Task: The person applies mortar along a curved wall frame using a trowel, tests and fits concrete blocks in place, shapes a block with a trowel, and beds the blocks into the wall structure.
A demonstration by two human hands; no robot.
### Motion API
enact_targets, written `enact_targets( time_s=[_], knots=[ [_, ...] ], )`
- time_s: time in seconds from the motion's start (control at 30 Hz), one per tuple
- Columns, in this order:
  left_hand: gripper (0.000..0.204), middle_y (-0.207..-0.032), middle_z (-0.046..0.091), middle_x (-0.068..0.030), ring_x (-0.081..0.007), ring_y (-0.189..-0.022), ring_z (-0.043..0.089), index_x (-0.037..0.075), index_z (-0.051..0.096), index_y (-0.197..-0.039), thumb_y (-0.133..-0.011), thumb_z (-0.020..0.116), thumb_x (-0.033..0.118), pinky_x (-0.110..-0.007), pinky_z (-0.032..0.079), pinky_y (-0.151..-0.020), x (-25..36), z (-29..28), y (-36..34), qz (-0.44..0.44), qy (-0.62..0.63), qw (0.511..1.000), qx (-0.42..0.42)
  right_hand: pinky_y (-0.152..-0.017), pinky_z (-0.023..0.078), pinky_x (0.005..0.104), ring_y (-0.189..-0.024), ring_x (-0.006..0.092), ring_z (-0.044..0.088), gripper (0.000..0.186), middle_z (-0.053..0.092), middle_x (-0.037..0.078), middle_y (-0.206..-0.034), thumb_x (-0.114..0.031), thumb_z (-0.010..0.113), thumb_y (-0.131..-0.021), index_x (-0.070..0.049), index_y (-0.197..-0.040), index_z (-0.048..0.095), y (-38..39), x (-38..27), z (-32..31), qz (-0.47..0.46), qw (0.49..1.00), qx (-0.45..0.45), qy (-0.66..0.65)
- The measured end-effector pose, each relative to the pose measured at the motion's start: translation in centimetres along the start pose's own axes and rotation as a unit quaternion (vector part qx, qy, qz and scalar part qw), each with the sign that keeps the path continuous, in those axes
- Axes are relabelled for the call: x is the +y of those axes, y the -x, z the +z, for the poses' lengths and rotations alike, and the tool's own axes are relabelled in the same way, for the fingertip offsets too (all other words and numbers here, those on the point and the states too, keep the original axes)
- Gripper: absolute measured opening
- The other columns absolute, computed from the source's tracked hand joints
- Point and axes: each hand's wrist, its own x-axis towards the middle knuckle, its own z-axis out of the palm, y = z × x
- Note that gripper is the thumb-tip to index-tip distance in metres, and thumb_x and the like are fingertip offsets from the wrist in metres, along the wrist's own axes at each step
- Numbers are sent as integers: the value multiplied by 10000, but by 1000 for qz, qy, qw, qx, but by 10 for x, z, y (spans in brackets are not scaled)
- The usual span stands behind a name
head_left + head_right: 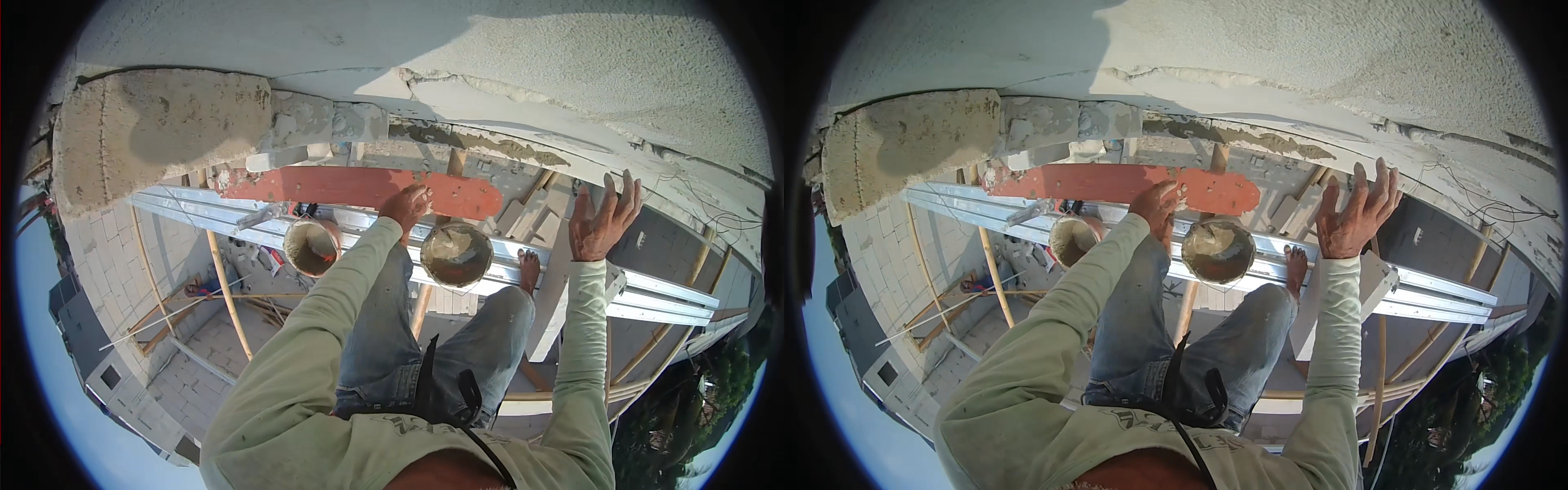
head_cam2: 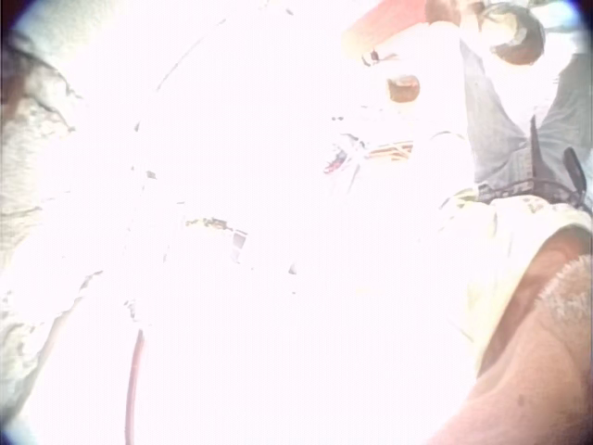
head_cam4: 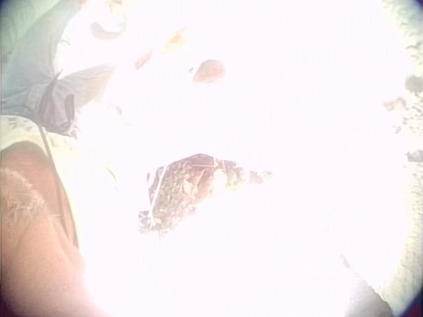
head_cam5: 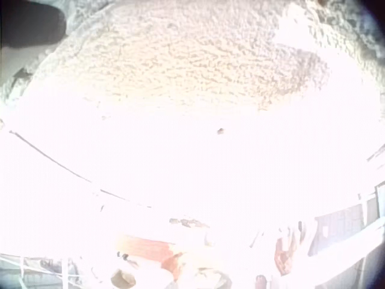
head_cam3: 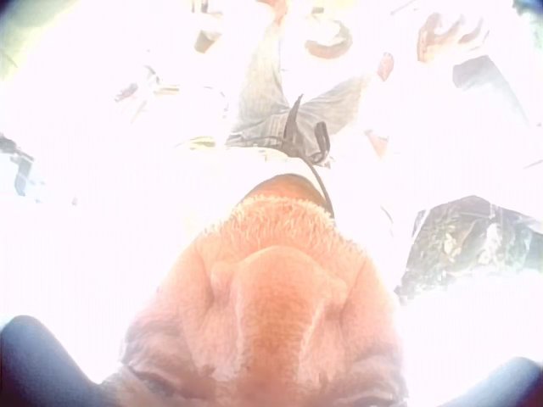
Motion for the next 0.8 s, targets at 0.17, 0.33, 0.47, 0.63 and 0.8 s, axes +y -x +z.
enact_targets(
  time_s=[0.17, 0.33, 0.47, 0.63, 0.8],
  knots=[
    [453, -1349, 523, -158, -336, -1175, 550, 105, 542, -1286, -846, 630, 165, -406, 470, -983, -18, -102, 20, 78, -70, 991, 84, -1070, 275, 546, -1273, 387, 388, 458, 440, 178, -1342, -210, 641, -807, -78, -1223, 505, 58, -47, 32, 117, 986, -117, -36],
    [477, -1364, 507, -147, -323, -1202, 535, 96, 547, -1284, -820, 656, 109, -393, 473, -983, 2, -164, 28, 212, -91, 965, 126, -1024, 329, 514, -1197, 405, 436, 464, 466, 189, -1307, -226, 634, -792, -57, -1206, 509, 99, -93, 67, 216, 957, -179, -73],
    [485, -1320, 523, -172, -342, -1182, 541, 85, 557, -1273, -803, 677, 95, -400, 482, -969, 20, -181, 29, 266, -128, 946, 129, -987, 364, 506, -1143, 407, 475, 443, 504, 185, -1243, -229, 646, -783, -50, -1168, 520, 121, -108, 75, 256, 947, -170, -97],
    [545, -1411, 436, -183, -404, -1276, 428, 81, 508, -1327, -806, 662, 130, -482, 356, -1077, 30, -188, 12, 316, -202, 906, 197, -988, 368, 495, -1126, 410, 491, 405, 533, 191, -1184, -213, 652, -791, -42, -1138, 531, 183, -101, 50, 348, 905, -239, -53],
    [694, -1441, 359, -240, -426, -1342, 324, -11, 394, -1385, -752, 659, 91, -507, 274, -1132, 32, -186, -8, 310, -306, 891, 127, -1104, 284, 491, -1283, 431, 402, 444, 494, 259, -1293, -227, 652, -785, 18, -1144, 562, 246, -92, 31, 388, 893, -225, 28]
  ],
)
